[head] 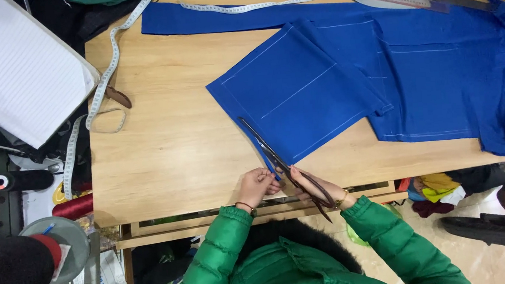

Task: The person uses shears to cut a large piece of blue fabric laid out on a wooden table, following white chalk lines. After cutting, the person folds the cut fabric piece and places it on the table.

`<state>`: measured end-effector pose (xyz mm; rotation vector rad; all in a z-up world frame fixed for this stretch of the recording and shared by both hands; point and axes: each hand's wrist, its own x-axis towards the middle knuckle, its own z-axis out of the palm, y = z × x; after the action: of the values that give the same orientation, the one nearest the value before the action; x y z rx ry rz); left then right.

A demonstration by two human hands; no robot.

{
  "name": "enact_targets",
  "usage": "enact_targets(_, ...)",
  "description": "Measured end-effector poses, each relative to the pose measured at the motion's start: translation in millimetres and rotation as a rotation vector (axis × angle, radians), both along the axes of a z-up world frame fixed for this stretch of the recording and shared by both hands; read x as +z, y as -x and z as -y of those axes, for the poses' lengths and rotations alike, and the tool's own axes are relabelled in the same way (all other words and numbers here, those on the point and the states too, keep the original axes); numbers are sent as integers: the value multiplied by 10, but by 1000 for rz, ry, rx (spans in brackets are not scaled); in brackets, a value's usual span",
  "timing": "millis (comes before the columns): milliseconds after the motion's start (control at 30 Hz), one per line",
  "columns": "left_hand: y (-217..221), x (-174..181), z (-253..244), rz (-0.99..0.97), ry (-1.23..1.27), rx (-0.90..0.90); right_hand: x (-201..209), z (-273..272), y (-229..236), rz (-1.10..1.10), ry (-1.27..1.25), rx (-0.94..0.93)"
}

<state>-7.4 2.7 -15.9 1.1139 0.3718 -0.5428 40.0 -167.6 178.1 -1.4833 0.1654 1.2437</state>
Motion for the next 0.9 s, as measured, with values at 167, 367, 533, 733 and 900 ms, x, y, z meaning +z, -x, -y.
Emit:
enact_targets(167, -6, 89, -21, -12, -2, -19, -175, -17, -30, 28, -6, -2)
enact_targets(367, 16, 46, -22, -17, 19, -30, -15, -90, -32, 57, -20, -19)
enact_targets(533, 30, 35, -19, -2, 36, -13, 183, -312, -237, 42, 26, 34)
enact_targets(733, 41, -1, -24, -1, 44, -7, 108, -508, -386, -46, 46, 12)
enact_targets(900, 61, -11, -33, 2, 38, 3, -38, -487, -422, -77, 61, 9)
